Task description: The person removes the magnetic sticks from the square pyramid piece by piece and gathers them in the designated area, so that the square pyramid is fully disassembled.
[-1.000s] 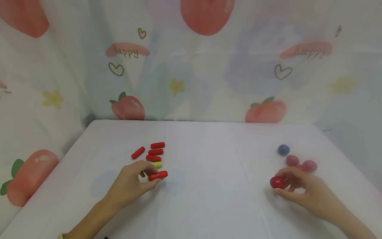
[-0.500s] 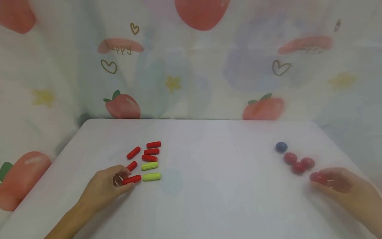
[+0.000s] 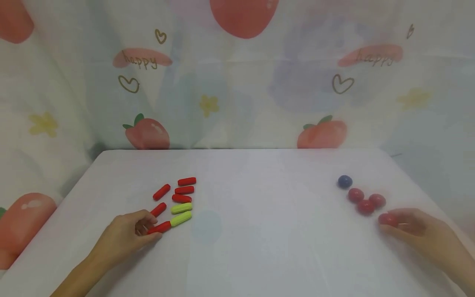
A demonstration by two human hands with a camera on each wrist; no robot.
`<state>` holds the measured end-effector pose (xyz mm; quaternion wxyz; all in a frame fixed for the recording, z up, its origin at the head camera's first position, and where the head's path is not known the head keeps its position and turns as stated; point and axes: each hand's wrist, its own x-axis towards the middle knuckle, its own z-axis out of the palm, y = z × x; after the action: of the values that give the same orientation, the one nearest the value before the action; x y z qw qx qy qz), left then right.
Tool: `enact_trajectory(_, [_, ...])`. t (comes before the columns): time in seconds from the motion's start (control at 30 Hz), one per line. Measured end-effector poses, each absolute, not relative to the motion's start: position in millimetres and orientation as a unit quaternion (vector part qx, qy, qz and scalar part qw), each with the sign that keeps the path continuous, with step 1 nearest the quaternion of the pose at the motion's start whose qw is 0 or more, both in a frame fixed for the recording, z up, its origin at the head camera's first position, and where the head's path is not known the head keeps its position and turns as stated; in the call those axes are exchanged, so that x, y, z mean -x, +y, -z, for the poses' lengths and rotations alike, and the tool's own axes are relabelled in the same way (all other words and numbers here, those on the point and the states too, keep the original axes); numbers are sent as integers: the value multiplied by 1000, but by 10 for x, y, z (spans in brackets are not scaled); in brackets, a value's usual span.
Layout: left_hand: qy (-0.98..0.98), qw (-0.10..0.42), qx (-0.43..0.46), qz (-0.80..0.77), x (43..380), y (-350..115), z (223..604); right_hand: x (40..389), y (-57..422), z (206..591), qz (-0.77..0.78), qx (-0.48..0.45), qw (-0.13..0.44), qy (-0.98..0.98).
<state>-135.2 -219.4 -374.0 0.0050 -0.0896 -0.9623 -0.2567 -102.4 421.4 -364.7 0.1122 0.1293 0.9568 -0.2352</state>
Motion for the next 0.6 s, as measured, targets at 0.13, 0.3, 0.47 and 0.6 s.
enact_trajectory(0.13, [-961,3,94,261,1366,-2173,3739,1066,4228,3677,237,-130,107,957])
enact_trajectory(0.3, [-962,-7,89,259,1387,-2134,3740,1085,4299,3725,234,-137,109,956])
enact_trajectory(0.47, [-968,-14,78,236,1394,-2082,3680,1047,4402,3725,232,-180,142,945])
enact_trajectory(0.6, [-967,25,84,240,1345,-2053,3569,992,4365,3608,211,-208,101,950])
